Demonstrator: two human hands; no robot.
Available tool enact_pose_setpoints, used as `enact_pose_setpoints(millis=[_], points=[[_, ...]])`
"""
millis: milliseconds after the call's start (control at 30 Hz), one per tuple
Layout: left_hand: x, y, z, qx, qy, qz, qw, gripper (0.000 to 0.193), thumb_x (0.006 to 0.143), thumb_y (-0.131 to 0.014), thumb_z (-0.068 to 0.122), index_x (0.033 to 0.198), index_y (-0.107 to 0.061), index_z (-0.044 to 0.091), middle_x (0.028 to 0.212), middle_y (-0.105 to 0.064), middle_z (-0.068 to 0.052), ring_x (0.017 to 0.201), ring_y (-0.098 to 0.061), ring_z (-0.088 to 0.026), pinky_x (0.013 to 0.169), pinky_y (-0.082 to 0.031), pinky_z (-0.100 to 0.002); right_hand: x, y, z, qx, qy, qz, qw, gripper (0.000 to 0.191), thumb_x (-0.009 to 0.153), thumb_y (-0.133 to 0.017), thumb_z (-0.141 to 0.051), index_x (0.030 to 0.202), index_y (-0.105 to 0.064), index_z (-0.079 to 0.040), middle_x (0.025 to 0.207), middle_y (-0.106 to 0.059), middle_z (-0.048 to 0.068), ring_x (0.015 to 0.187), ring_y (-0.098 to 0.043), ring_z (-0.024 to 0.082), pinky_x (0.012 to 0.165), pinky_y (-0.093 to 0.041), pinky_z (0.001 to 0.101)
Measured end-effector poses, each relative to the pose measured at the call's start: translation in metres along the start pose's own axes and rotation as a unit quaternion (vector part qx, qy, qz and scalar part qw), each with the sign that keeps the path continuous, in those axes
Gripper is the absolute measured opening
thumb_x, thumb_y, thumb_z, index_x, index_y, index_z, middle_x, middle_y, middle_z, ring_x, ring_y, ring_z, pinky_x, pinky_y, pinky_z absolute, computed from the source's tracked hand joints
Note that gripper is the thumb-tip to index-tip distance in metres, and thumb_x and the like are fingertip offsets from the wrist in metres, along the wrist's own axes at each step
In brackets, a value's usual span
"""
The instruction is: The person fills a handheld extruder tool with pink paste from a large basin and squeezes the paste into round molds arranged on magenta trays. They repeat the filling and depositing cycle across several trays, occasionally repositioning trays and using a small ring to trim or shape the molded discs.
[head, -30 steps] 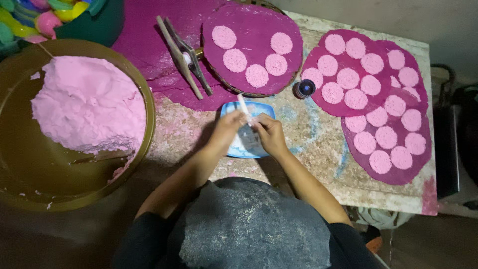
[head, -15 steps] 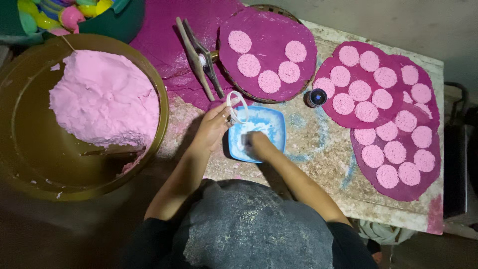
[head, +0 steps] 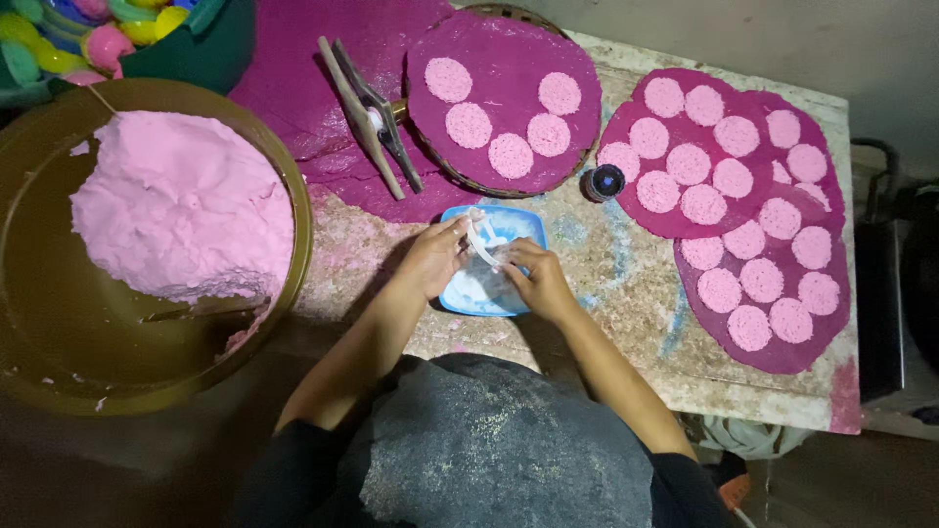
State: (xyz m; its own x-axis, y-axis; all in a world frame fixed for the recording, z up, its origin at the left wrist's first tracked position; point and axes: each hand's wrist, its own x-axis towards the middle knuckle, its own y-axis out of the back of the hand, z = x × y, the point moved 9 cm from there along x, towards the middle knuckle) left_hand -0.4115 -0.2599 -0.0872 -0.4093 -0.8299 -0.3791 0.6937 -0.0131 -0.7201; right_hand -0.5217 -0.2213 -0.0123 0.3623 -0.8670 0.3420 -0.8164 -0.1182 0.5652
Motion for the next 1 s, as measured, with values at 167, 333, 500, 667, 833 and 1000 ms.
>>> enact_pose_setpoints(millis=[167, 333, 500, 667, 833, 1000], points=[[-0.005, -0.018, 0.014, 0.275, -0.122, -0.002, 0.954, 0.025, 0.105, -0.059, 0.015, 0.121, -0.071, 0.001, 0.107, -0.072, -0.003, 0.095, -0.064, -0.010, 0.086, -0.051, -0.028, -0.005, 0.001, 0.014, 0.009, -0.070, 0.008, 0.997, 0.013, 0.090, -0.071, -0.003, 0.102, -0.074, 0.000, 0.100, -0.071, 0.016, 0.090, -0.070, 0.031, 0.080, -0.055, 0.0380], [-0.014, -0.025, 0.022, 0.259, -0.167, -0.010, 0.951, 0.025, 0.101, -0.060, 0.012, 0.120, -0.071, -0.001, 0.104, -0.073, -0.009, 0.093, -0.066, -0.014, 0.083, -0.054, -0.029, -0.001, 0.000, 0.005, -0.025, -0.045, 0.008, 0.999, 0.011, 0.089, -0.071, -0.001, 0.100, -0.073, 0.001, 0.097, -0.070, 0.017, 0.091, -0.069, 0.034, 0.080, -0.054, 0.0395], [-0.010, -0.016, 0.000, 0.150, -0.046, 0.008, 0.988, 0.026, 0.106, -0.054, 0.014, 0.114, -0.066, -0.007, 0.109, -0.076, -0.009, 0.093, -0.069, -0.020, 0.083, -0.057, -0.037, 0.003, 0.008, -0.013, -0.042, 0.027, 0.036, 0.998, 0.016, 0.089, -0.070, -0.002, 0.104, -0.073, 0.001, 0.104, -0.072, 0.018, 0.094, -0.069, 0.036, 0.083, -0.054, 0.0412], [-0.018, -0.032, 0.017, 0.294, -0.152, -0.039, 0.943, 0.028, 0.102, -0.056, 0.010, 0.125, -0.069, 0.002, 0.113, -0.073, -0.009, 0.103, -0.066, -0.016, 0.092, -0.053, -0.033, 0.001, 0.000, 0.017, 0.014, -0.156, -0.008, 0.988, 0.015, 0.092, -0.068, -0.004, 0.106, -0.073, -0.002, 0.102, -0.072, 0.016, 0.090, -0.072, 0.031, 0.074, -0.056, 0.0389], [-0.015, -0.015, 0.019, 0.100, 0.011, -0.025, 0.995, 0.029, 0.106, -0.052, 0.020, 0.123, -0.066, 0.001, 0.111, -0.072, -0.010, 0.098, -0.068, -0.022, 0.089, -0.056, -0.038, 0.004, 0.015, -0.018, -0.051, 0.047, 0.026, 0.997, 0.025, 0.085, -0.066, 0.003, 0.109, -0.071, 0.000, 0.118, -0.069, 0.023, 0.107, -0.067, 0.041, 0.093, -0.053, 0.0436], [0.019, 0.023, 0.069, 0.285, -0.010, 0.057, 0.957, 0.063, 0.116, -0.043, 0.045, 0.125, -0.069, -0.013, 0.111, -0.072, -0.022, 0.096, -0.069, -0.027, 0.086, -0.057, -0.036, -0.006, 0.036, -0.011, -0.061, -0.005, 0.070, 0.996, 0.026, 0.091, -0.062, 0.002, 0.115, -0.069, -0.004, 0.113, -0.071, 0.016, 0.104, -0.072, 0.036, 0.090, -0.057, 0.0394]])
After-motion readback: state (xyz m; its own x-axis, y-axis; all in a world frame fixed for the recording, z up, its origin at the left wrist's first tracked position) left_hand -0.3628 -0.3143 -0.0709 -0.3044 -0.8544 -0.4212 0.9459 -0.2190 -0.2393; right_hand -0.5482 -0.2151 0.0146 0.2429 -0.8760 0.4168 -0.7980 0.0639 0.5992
